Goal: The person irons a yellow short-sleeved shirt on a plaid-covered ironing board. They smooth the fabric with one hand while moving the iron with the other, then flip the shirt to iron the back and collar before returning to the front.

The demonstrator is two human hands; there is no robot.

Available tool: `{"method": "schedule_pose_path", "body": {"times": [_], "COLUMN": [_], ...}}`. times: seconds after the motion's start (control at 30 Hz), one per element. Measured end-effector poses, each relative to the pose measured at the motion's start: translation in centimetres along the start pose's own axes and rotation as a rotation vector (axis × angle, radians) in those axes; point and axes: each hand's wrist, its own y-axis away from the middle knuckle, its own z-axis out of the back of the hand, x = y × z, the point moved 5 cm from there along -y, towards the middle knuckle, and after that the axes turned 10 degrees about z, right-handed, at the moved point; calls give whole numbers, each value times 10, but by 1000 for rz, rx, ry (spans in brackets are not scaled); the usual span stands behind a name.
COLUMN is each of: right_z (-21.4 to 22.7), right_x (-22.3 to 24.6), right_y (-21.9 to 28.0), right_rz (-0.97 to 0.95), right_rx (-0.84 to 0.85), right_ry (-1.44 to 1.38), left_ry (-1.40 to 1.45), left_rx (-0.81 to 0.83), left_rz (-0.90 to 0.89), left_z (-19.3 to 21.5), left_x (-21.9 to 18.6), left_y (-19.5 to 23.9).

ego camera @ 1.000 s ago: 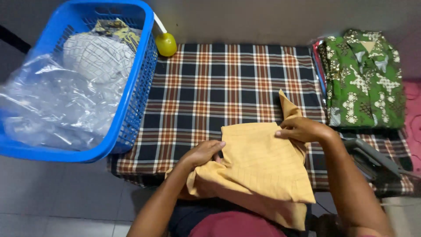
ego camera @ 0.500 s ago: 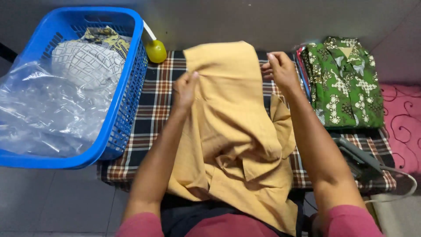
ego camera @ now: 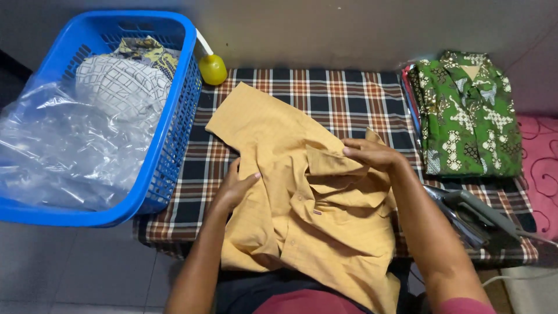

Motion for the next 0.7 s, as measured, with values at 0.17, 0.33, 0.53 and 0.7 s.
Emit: {"method": "schedule_pose_path", "body": {"times": [0.17, 0.33, 0.53, 0.7], "right_z": [-45, 22, 0, 4], "right_x": [133, 91, 129, 172], "right_y": [77, 80, 108, 227], "right_rz": [-139, -336, -233, -500], "right_rx": [55, -54, -227, -435], "right_ry": [300, 574, 1127, 1015], "left_ry": [159, -510, -745, -970], "left_rx": [224, -14, -366, 548], "left_rz": [15, -24, -898, -415], "left_z": [8, 7, -97, -154], "left_x": [19, 16, -66, -38], "left_y": [-9, 1, 28, 20]}}
